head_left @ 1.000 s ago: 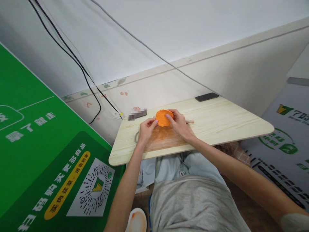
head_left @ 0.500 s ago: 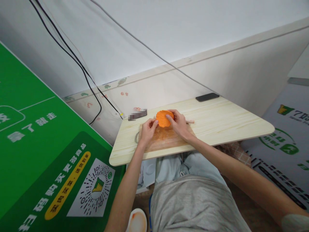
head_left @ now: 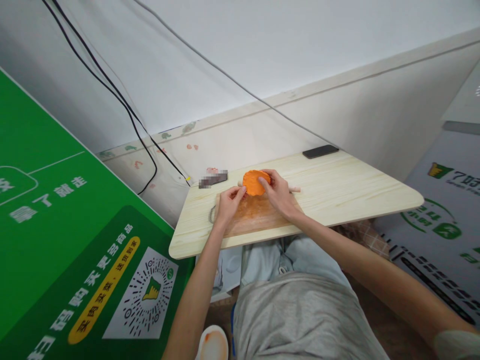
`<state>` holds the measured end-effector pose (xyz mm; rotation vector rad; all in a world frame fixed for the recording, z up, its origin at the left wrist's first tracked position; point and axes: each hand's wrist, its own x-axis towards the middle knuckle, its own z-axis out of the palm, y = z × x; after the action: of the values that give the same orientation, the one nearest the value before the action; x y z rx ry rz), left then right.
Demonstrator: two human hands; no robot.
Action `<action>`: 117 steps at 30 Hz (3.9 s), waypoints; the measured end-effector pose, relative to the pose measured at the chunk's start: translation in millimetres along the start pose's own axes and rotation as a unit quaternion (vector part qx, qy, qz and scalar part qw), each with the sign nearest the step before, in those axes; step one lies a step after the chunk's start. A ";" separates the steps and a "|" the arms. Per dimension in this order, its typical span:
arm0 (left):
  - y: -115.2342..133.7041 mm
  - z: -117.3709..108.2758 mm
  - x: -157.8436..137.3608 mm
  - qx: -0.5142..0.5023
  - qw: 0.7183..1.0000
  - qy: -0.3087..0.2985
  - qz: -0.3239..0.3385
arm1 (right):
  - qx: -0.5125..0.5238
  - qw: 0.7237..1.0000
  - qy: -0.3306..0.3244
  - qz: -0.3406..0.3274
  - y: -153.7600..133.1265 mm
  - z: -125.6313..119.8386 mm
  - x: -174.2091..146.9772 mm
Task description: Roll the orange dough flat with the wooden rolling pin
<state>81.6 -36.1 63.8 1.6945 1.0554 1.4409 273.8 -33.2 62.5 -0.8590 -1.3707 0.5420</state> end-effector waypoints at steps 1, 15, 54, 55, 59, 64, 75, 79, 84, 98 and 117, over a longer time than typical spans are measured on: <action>0.6 -0.2 -0.4 0.000 1.000 -0.001 -0.001 | -0.001 1.000 -0.005 -0.005 -0.8 0.2 -0.3; -7.8 -4.8 4.2 -0.067 0.997 -0.024 -0.034 | -0.022 0.998 -0.038 -0.043 -9.2 -0.3 -0.9; -5.7 -11.7 3.1 -0.007 1.000 -0.016 0.015 | 0.060 0.991 -0.116 0.017 2.7 8.9 -2.9; -5.0 -10.5 3.2 -0.016 1.000 -0.019 0.009 | 0.062 0.991 -0.114 0.017 2.5 8.8 -2.7; -2.7 -4.8 3.2 -0.058 0.998 -0.023 -0.019 | 0.055 0.994 -0.095 0.023 2.6 7.3 -1.8; -2.0 -3.8 1.8 -0.075 0.995 -0.039 -0.044 | 0.039 0.996 -0.066 0.033 4.1 5.5 -2.0; -1.4 -9.7 2.8 -0.053 0.997 -0.048 -0.023 | 0.012 0.997 -0.070 0.034 1.1 4.2 -3.3; -0.3 -11.7 1.2 -0.047 0.997 -0.055 -0.018 | 0.026 0.996 -0.081 0.039 3.7 5.6 -3.6; -0.1 -9.9 1.8 -0.047 0.998 -0.036 -0.017 | 0.040 0.995 -0.088 0.039 1.5 5.8 -3.5; -1.9 -2.8 2.9 -0.071 0.997 -0.008 -0.035 | 0.048 0.994 -0.075 0.060 -7.5 3.9 -4.9; 0.3 -4.5 2.5 -0.076 0.997 0.009 -0.014 | 0.048 0.992 -0.082 0.078 -8.7 3.6 -5.0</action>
<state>77.4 -34.1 66.0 1.5561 0.9506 1.4812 268.3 -41.5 66.2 -0.8636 -1.4212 0.8087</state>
